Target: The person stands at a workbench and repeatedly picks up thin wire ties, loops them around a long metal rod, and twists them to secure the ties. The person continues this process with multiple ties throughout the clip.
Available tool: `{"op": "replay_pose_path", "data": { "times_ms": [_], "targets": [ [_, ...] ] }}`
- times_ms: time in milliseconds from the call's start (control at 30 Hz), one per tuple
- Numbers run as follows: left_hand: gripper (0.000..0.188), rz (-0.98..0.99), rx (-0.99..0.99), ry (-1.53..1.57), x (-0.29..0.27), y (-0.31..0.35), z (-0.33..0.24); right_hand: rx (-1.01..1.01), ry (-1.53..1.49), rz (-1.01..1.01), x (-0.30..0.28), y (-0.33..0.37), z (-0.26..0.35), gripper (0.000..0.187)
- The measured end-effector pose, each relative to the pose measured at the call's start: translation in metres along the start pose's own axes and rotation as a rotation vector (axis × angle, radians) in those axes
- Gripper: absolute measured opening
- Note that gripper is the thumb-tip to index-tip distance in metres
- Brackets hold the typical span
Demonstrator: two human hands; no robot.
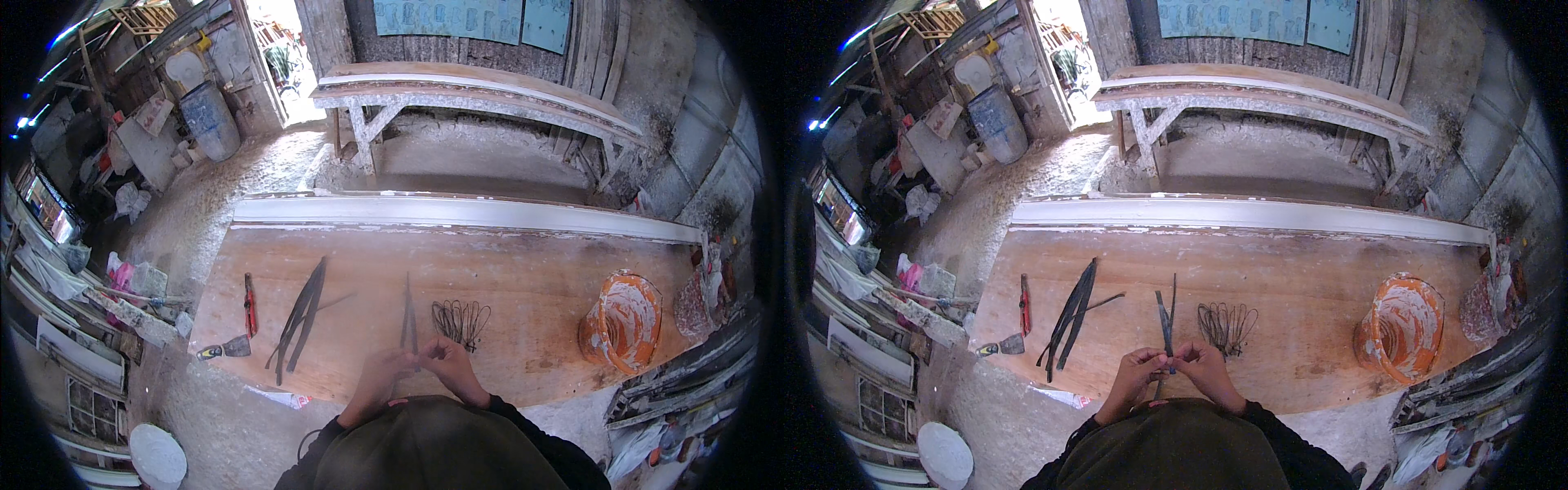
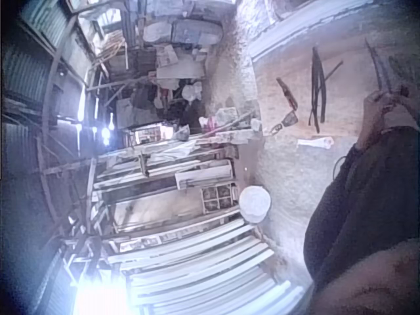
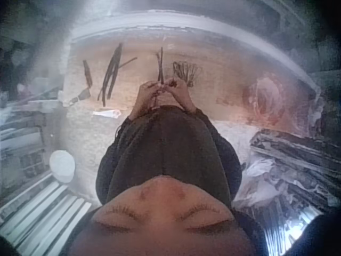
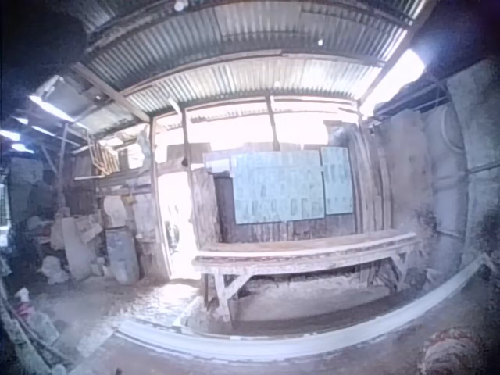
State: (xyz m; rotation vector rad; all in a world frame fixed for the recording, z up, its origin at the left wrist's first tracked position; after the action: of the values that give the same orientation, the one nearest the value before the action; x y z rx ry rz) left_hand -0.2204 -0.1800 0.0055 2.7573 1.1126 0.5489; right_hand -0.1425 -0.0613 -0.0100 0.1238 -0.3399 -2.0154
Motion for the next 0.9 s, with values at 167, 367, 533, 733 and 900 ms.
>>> {"op": "replay_pose_path", "data": {
  "times_ms": [167,367,533,733,900],
  "targets": [
    [0.020,-0.002,-0.007,0.003,-0.005,-0.003,0.007,-0.116,0.291,-0.082,0.004,0.011,0.022,0.011],
    [0.019,-0.080,-0.014,0.090,-0.010,-0.005,0.011,-0.415,0.345,-0.043,0.008,0.017,0.034,0.014],
    [0.018,-0.092,0.041,0.151,-0.009,-0.006,0.012,-0.624,0.569,-0.048,0.011,0.022,0.041,0.017],
    [0.014,-0.066,0.057,0.261,-0.004,-0.003,0.011,-0.624,0.588,-0.100,0.009,0.023,0.042,0.012],
    [0.003,-0.095,0.061,0.319,-0.008,-0.004,0.019,0.018,-0.264,0.126,0.009,0.008,0.000,0.010]
  ]
}}
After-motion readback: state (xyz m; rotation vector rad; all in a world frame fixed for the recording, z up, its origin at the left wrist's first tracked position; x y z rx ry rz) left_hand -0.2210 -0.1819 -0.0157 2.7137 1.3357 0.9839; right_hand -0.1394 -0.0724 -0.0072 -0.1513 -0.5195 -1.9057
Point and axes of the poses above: each hand's wrist, its own y-axis away from the middle knuckle, its own x-axis out of the palm, z = x × y, the point moved 4 cm from there along -y, towards the middle knuckle, and after that the axes turned 11 degrees about x, right-handed, at the moved point
